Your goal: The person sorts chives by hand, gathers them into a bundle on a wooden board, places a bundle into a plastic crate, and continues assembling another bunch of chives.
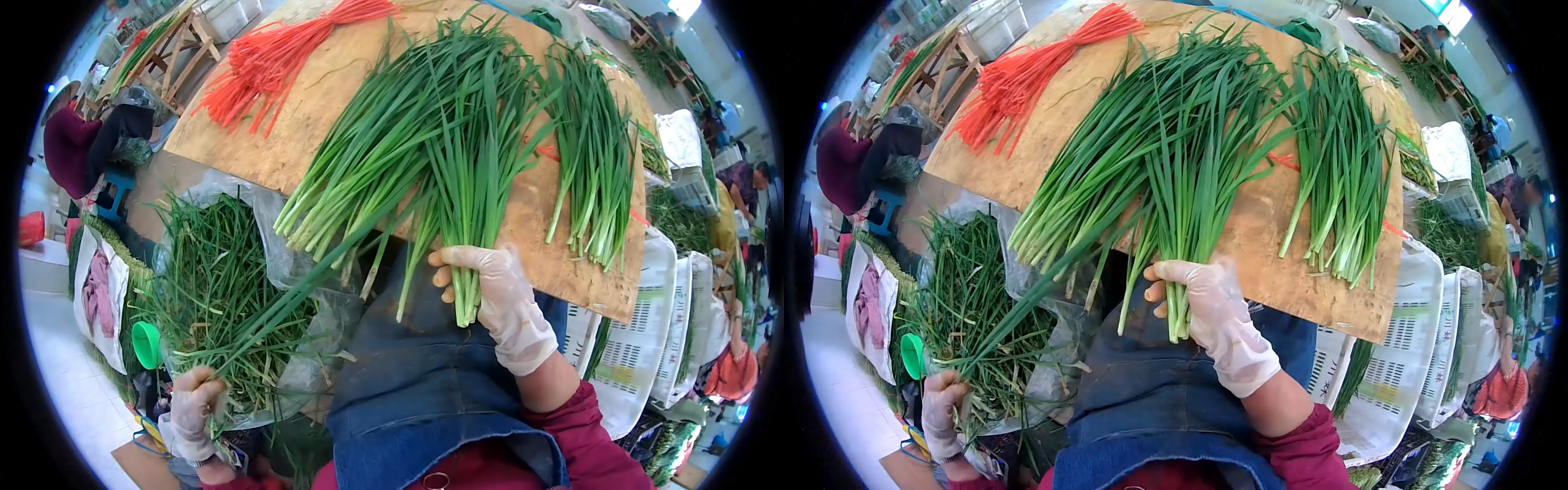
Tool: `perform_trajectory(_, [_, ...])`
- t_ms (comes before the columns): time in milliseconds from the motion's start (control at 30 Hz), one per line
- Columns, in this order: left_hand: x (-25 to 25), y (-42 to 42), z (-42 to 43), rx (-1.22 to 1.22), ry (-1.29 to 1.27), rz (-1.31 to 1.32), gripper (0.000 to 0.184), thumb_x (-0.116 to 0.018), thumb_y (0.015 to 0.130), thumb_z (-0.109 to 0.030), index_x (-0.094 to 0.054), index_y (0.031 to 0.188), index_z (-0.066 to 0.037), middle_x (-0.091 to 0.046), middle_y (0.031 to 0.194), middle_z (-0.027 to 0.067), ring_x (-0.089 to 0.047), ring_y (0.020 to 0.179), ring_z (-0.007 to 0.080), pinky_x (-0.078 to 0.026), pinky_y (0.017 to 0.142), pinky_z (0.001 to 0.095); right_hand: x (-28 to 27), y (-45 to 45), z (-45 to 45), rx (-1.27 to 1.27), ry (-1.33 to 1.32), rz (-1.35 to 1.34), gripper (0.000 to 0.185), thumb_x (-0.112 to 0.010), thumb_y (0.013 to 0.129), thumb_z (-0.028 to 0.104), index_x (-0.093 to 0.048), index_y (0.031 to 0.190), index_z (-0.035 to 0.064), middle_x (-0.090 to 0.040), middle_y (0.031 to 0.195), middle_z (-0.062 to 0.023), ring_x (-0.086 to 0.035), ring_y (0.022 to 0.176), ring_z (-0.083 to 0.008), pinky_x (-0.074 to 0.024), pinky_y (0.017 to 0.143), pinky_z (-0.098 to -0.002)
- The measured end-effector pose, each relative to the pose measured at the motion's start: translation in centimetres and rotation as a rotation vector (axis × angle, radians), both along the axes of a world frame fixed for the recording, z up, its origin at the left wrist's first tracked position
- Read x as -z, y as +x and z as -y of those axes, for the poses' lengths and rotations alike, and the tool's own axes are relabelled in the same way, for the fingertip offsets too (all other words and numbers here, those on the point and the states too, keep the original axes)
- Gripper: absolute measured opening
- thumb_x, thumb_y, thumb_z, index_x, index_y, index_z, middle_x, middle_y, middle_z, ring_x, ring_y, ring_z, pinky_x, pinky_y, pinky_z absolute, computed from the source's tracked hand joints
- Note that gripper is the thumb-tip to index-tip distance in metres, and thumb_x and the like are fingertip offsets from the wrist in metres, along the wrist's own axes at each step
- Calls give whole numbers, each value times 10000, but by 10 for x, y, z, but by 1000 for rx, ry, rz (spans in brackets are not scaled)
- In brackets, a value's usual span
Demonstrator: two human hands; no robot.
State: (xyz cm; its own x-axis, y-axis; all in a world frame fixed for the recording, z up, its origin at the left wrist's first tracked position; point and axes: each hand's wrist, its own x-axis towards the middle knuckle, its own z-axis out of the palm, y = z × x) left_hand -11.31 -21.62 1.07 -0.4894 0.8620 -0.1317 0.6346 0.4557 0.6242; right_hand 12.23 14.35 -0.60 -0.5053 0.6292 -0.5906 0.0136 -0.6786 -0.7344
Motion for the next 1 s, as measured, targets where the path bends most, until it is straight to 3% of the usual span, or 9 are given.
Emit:
perform_trajectory(167, [30, -8, 61, -591, -1042, -662, 257, -670, 677, -101, -654, 921, -23, -589, 1040, 159, -534, 997, 313, -427, 824, 413, -1, -1, 5, 20, -38, 28, 174, -627, 774, 46, -587, 882, -85, -636, 775, -150, -639, 612, -200, -540, 511, -320])
perform_trajectory(333, [19, 63, -108, -227, 141, -141, 281, -645, 765, -60, -605, 1036, 1, -617, 978, 181, -593, 911, 318, -474, 813, 372, -2, -2, 18, 59, -97, 22, 205, -623, 784, 59, -578, 925, -83, -640, 809, -163, -656, 700, -244, -561, 571, -364])
perform_trajectory(467, [34, 93, -199, -127, 102, -193, 347, -610, 842, -159, -548, 1102, 63, -633, 884, 187, -609, 766, 246, -476, 691, 344, 5, 2, 28, 72, -218, -75, 265, -601, 797, 58, -545, 1018, -76, -621, 909, -208, -647, 834, -312, -562, 671, -424])
perform_trajectory(633, [44, 103, -216, -390, 320, 469, 246, -590, 844, -133, -604, 1008, 50, -603, 734, 63, -532, 644, 104, -430, 591, 242, 38, -9, 29, 34, -384, -430, 391, -580, 802, 80, -462, 1157, -32, -560, 1108, -216, -571, 1036, -361, -520, 820, -468])
perform_trajectory(733, [33, 68, -155, -176, 347, 165, 148, -542, 830, -87, -663, 862, -9, -545, 632, -17, -436, 532, 39, -328, 478, 195, 37, -19, 28, -46, -448, -537, 433, -585, 798, 102, -443, 1193, -1, -562, 1138, -193, -545, 1091, -348, -515, 788, -415])
perform_trajectory(767, [12, 55, -126, -559, 53, 525, 141, -542, 813, -88, -660, 823, -11, -531, 594, -14, -433, 479, 40, -317, 434, 195, 40, -21, 27, -64, -449, -546, 437, -588, 796, 106, -445, 1196, 3, -563, 1141, -190, -547, 1092, -340, -515, 766, -396])
perform_trajectory(867, [8, 1, -17, -687, -114, 302, 163, -568, 798, -146, -677, 818, -27, -610, 653, 40, -513, 505, 99, -374, 460, 249, 44, -24, 27, -72, -465, -561, 406, -612, 780, 123, -500, 1156, 19, -610, 1047, -163, -596, 970, -277, -504, 692, -335])
perform_trajectory(900, [32, -23, 32, -563, -114, -218, 164, -559, 800, -144, -670, 791, -23, -626, 664, 84, -566, 564, 199, -431, 533, 345, 40, -24, 26, -69, -458, -534, 387, -617, 776, 121, -515, 1135, 20, -621, 1008, -153, -603, 925, -262, -505, 688, -335])
perform_trajectory(1000, [2, -11, 31, -549, -885, -809, 188, -576, 814, -141, -656, 936, -23, -639, 880, 167, -587, 830, 312, -445, 760, 406, 41, -24, 26, -72, -423, -553, 330, -630, 760, 91, -547, 1069, 9, -632, 872, -107, -593, 766, -216, -514, 700, -377])
